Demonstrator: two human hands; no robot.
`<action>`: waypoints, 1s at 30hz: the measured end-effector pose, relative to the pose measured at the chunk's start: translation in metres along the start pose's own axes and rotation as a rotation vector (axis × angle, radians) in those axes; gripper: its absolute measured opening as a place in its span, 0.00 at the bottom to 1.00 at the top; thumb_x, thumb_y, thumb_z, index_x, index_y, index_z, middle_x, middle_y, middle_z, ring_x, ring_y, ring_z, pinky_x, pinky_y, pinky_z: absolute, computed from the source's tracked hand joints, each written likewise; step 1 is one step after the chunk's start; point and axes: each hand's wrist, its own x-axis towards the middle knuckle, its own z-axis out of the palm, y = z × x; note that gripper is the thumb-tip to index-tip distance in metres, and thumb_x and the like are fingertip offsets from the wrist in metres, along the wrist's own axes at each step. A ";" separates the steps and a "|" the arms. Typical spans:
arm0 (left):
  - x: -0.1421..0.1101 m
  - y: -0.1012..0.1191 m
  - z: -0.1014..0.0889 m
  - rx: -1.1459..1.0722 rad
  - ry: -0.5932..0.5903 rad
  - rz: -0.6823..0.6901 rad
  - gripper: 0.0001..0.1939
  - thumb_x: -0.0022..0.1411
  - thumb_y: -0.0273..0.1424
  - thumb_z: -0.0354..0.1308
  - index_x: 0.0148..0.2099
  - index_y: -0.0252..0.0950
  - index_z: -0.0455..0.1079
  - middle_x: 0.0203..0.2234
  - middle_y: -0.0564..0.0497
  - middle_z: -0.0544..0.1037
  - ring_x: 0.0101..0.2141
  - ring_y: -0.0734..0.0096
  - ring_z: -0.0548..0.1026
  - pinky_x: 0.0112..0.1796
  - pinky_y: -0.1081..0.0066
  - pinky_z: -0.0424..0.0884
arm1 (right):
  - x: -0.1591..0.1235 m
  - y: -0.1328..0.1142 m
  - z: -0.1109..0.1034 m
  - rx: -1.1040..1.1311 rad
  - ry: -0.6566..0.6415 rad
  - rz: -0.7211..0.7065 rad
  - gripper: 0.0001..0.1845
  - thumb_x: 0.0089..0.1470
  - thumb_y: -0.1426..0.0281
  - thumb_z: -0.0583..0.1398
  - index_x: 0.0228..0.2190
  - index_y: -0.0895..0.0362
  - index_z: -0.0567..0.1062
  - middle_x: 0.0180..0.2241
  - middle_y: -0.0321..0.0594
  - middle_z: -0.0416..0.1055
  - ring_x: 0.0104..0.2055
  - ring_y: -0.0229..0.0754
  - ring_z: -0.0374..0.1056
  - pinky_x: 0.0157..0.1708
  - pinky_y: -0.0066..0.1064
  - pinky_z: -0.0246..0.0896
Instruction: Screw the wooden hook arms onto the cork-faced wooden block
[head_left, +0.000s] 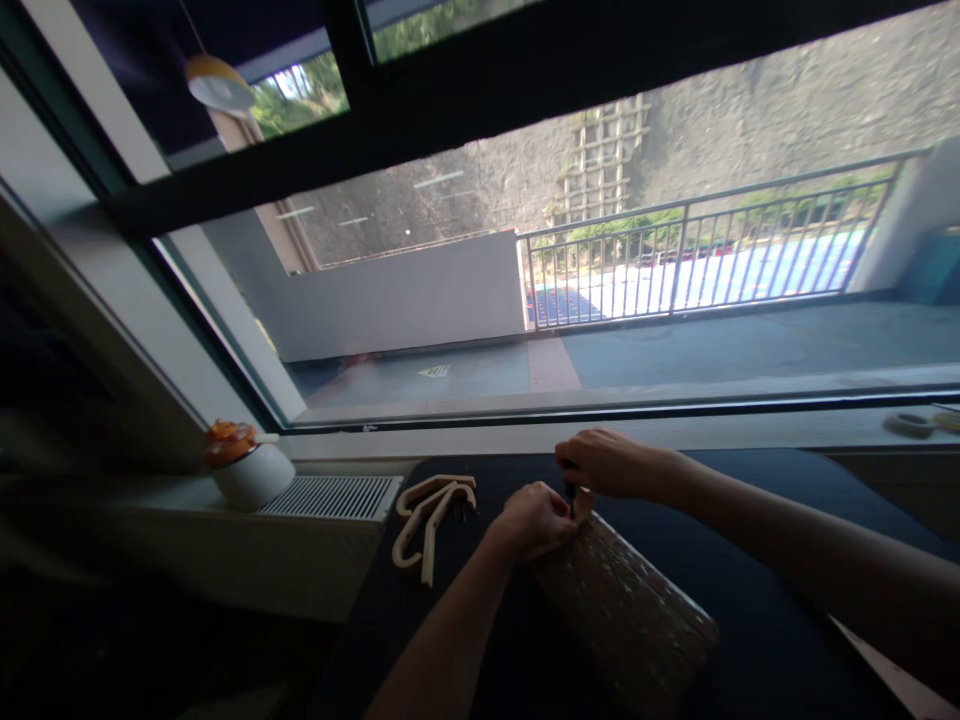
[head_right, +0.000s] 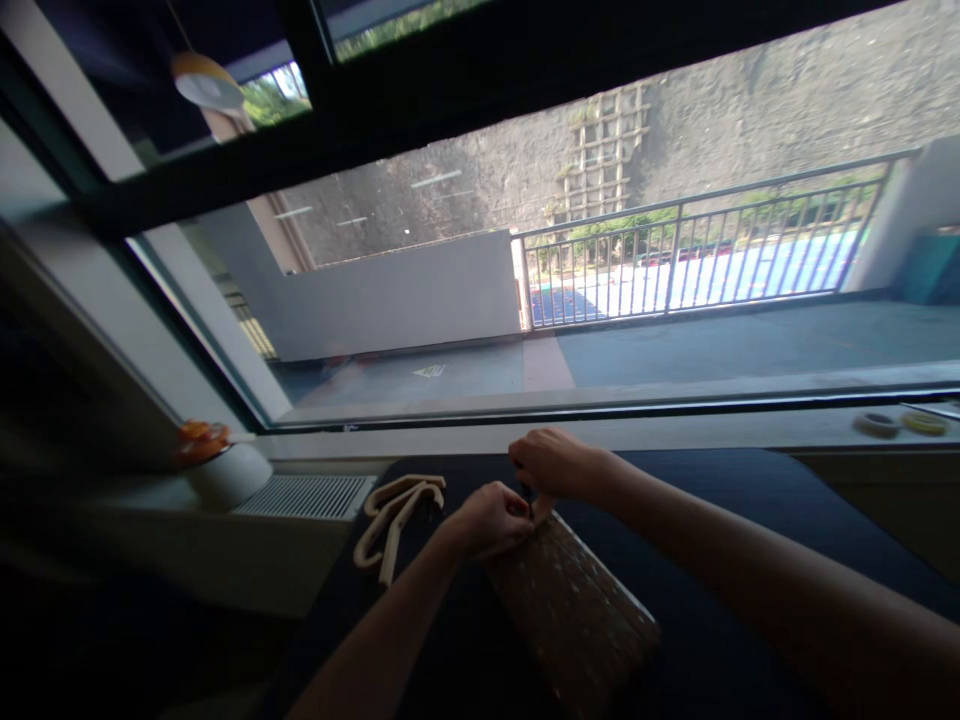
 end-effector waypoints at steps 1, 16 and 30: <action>0.000 0.000 0.000 0.003 -0.004 -0.002 0.13 0.48 0.36 0.60 0.35 0.35 0.79 0.24 0.52 0.78 0.28 0.69 0.73 0.28 0.76 0.62 | 0.000 -0.001 0.002 0.000 0.006 0.017 0.11 0.55 0.68 0.56 0.35 0.59 0.77 0.32 0.46 0.77 0.35 0.45 0.72 0.30 0.29 0.57; 0.004 -0.003 0.002 0.023 -0.036 -0.027 0.17 0.49 0.38 0.60 0.39 0.35 0.78 0.28 0.50 0.79 0.30 0.67 0.74 0.29 0.75 0.63 | -0.001 0.014 -0.006 0.073 -0.056 -0.040 0.11 0.52 0.69 0.55 0.32 0.55 0.78 0.31 0.40 0.77 0.32 0.40 0.71 0.28 0.27 0.56; 0.004 -0.004 0.003 -0.006 -0.058 -0.030 0.18 0.50 0.40 0.59 0.41 0.36 0.78 0.29 0.51 0.79 0.33 0.66 0.74 0.29 0.76 0.64 | 0.003 0.013 -0.013 0.071 -0.085 0.030 0.16 0.49 0.63 0.58 0.37 0.58 0.79 0.32 0.46 0.78 0.31 0.45 0.72 0.26 0.29 0.56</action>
